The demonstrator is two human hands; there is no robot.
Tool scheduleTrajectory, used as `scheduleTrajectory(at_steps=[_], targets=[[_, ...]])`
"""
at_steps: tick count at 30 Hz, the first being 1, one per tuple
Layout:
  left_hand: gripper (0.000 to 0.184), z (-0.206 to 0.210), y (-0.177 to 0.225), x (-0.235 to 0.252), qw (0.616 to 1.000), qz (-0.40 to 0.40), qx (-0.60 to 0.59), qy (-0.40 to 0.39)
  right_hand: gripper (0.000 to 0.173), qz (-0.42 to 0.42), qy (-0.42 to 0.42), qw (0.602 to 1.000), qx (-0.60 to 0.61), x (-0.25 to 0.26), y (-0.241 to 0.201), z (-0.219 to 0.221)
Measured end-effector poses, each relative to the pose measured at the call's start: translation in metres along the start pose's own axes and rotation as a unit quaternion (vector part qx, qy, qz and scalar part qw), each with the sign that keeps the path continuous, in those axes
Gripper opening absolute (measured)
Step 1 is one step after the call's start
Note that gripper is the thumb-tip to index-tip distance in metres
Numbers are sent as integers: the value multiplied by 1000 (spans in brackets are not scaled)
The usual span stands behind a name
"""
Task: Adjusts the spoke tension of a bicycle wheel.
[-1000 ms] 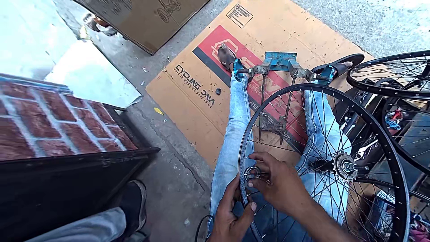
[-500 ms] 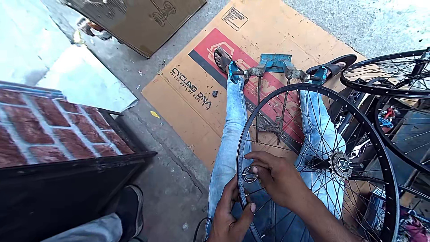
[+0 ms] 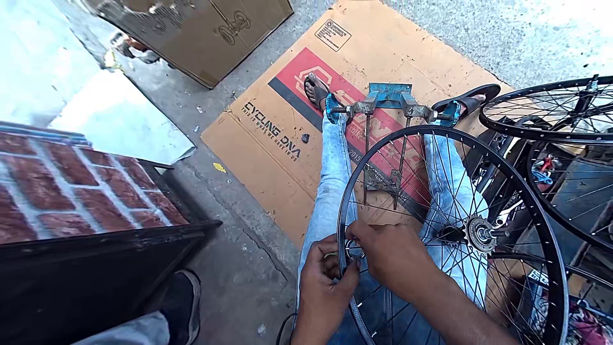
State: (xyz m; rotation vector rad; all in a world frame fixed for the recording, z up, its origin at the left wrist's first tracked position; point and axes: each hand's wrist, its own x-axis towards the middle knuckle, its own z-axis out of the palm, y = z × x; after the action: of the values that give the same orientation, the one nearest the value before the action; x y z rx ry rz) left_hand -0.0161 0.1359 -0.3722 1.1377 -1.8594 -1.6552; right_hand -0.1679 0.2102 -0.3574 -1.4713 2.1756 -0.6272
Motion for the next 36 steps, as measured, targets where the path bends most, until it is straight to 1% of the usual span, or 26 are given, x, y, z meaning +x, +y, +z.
scheduleTrajectory(at_steps=[2,4,6,7,9,11,13,15,16,17,19,20,23,26,28,31,34,36], targets=[[40,7,9,5,999,-33,21,11,13,-5,-9,1000,-8,3,-1,0],[39,8,11,6,998,-37,55,13,8,-14,9,1000,-14,4,1,3],[37,8,9,7,995,-36,87,16,6,-42,59,997,-8,1,5,12],[36,7,8,5,994,-37,98,16,8,-51,85,995,6,-2,8,17],[39,7,8,4,995,-32,94,9,19,-59,145,987,44,-8,14,24],[42,6,8,3,997,-20,81,-1,23,-58,220,970,81,-16,18,28],[51,4,7,3,997,-13,77,-19,21,-33,285,951,114,-27,22,27],[68,2,5,4,996,-5,82,-45,19,-6,327,939,110,-37,25,21],[73,1,4,4,994,-2,92,-57,19,0,333,939,88,-41,26,19],[73,0,4,4,992,0,106,-66,18,3,329,943,59,-44,27,19],[68,0,4,3,990,6,122,-70,16,-6,295,955,21,-45,31,23],[66,0,4,1,989,10,126,-73,16,-11,272,962,20,-46,33,27],[62,-3,2,-6,989,22,122,-86,19,-17,225,972,69,-46,41,33],[63,-4,-4,-14,991,19,107,-80,19,-20,187,974,124,-48,45,35],[64,-3,-6,-16,991,19,107,-78,18,-9,186,971,149,-52,45,39],[63,-3,-8,-15,990,27,111,-76,15,8,211,964,163,-56,42,48],[63,-3,-10,-14,990,32,112,-75,15,8,228,962,150,-54,42,50],[64,-4,-10,-13,990,30,110,-78,18,-18,227,967,114,-52,43,49]])
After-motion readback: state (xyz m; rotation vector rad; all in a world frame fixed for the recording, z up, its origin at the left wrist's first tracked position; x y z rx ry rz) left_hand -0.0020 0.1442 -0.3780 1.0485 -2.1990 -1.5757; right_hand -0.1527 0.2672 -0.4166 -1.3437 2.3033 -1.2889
